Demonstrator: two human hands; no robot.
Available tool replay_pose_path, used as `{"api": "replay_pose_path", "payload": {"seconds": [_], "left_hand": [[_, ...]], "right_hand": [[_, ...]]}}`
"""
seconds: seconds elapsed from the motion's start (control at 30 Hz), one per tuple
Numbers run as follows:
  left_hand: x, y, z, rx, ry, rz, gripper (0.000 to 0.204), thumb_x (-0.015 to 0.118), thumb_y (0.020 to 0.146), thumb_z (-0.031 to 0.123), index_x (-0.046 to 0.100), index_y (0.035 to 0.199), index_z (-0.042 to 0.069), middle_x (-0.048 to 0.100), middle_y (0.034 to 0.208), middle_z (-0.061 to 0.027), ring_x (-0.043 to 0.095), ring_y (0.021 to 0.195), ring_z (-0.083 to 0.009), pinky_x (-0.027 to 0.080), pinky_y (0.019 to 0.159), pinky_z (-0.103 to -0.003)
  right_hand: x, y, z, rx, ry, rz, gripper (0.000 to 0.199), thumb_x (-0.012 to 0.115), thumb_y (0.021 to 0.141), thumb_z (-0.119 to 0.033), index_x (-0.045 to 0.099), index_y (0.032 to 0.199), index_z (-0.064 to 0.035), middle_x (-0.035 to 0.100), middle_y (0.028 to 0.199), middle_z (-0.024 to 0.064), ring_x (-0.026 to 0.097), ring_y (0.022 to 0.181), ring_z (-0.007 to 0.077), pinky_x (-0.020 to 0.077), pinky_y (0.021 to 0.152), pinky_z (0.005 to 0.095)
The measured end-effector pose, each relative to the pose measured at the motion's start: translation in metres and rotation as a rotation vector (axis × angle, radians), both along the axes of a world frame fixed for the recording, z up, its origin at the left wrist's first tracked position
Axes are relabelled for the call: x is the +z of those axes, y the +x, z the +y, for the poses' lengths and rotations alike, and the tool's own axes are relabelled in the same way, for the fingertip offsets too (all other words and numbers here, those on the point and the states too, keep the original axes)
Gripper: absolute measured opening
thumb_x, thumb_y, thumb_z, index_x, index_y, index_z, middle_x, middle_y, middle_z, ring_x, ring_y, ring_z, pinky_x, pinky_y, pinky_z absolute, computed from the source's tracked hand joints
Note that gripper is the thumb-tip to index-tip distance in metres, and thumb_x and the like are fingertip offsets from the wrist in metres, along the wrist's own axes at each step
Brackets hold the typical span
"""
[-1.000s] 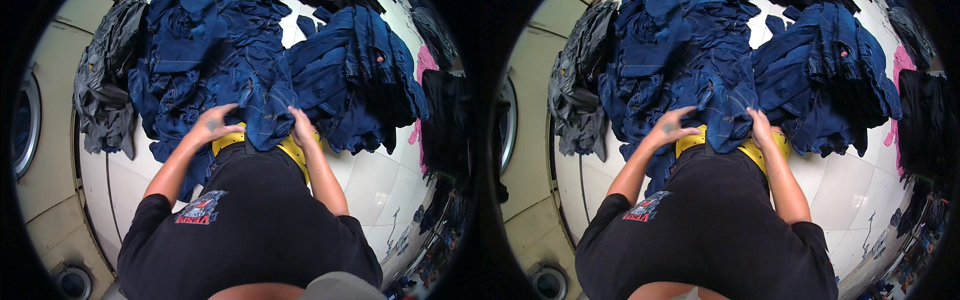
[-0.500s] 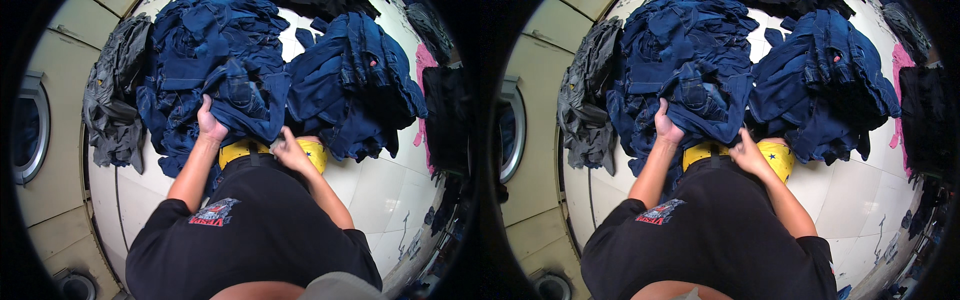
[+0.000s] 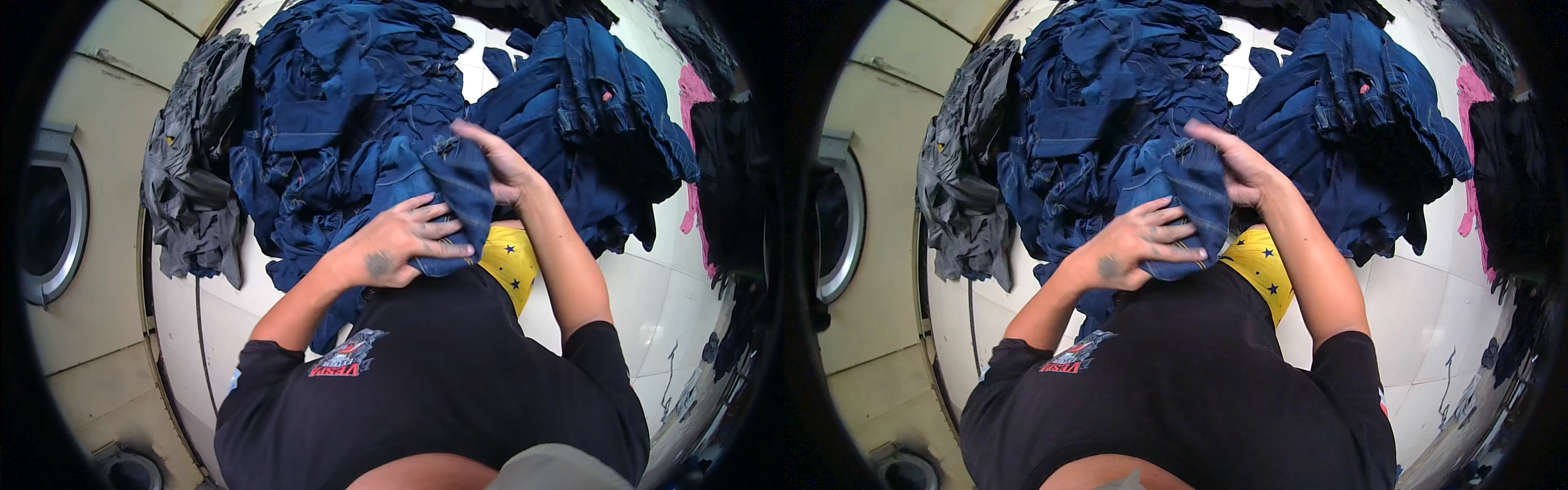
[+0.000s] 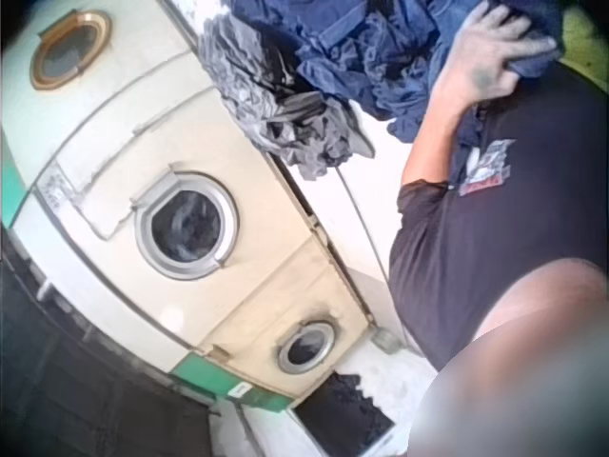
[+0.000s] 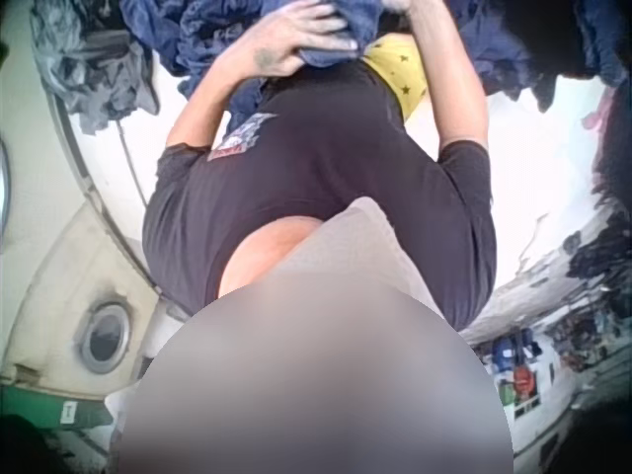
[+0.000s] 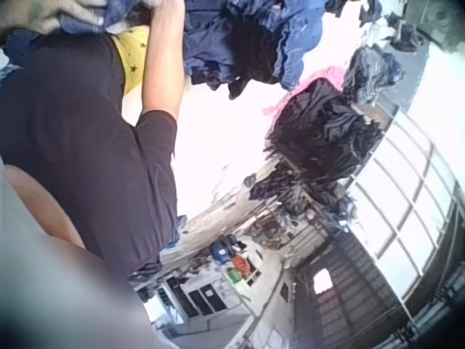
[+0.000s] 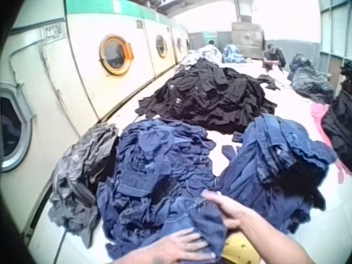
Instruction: The person sorts through a large pile of denim jeans on the floor, picking up individual pairs, briefly unfolding them, and placing them into a separate stack. The person handles the jeans one at a time, separating them from the main pile.
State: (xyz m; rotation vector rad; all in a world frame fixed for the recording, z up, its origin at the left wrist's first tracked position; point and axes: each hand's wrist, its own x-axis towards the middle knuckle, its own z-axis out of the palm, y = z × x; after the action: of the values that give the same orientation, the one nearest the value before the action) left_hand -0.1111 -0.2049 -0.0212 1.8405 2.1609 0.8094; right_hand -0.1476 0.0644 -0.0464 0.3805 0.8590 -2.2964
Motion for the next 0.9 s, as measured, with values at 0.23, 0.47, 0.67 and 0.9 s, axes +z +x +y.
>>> {"api": "replay_pose_path", "payload": {"seconds": [0.23,0.47,0.67,0.9], "left_hand": [[0.017,0.001,-0.023,0.155,-0.328,-0.571,0.028,0.076,0.096,0.014,0.082,0.123,0.011,0.068,0.147,-0.0157,0.068,0.133,-0.0290,0.052,0.115,-0.050],[0.013,-0.019,0.022,0.382,0.957,-1.409,0.062,0.077,0.099,0.025,0.050,0.151,0.004,0.066,0.131,-0.0141,0.067,0.124,-0.0251,0.060,0.104,-0.044],[-0.048,-0.028,0.035,0.450,1.067,-2.006,0.040,0.058,0.099,0.019,0.067,0.130,-0.004,0.075,0.122,-0.0164,0.074,0.110,-0.0319,0.057,0.107,-0.051],[-0.045,-0.024,0.013,0.015,1.078,-1.962,0.057,0.049,0.106,0.026,0.050,0.155,-0.001,0.065,0.147,-0.0202,0.066,0.132,-0.0327,0.050,0.117,-0.052]], "right_hand": [[0.122,-0.026,0.035,-0.008,0.865,1.103,0.037,0.066,0.091,-0.004,0.068,0.126,0.0049,0.076,0.109,0.0061,0.068,0.094,0.0121,0.0590,0.088,0.0308],[0.178,0.052,-0.042,0.927,1.690,1.448,0.047,0.069,0.085,-0.008,0.065,0.127,0.0125,0.065,0.136,0.0301,0.066,0.128,0.0407,0.0546,0.105,0.0463],[0.179,0.074,-0.001,0.287,1.177,0.853,0.033,0.077,0.099,-0.018,0.074,0.124,0.0033,0.078,0.115,0.0236,0.077,0.109,0.0335,0.0599,0.098,0.0426],[-0.024,0.041,-0.003,0.220,1.390,1.024,0.070,0.080,0.088,-0.024,0.054,0.144,0.0078,0.067,0.134,0.0361,0.066,0.127,0.0483,0.0498,0.112,0.0464]]}}
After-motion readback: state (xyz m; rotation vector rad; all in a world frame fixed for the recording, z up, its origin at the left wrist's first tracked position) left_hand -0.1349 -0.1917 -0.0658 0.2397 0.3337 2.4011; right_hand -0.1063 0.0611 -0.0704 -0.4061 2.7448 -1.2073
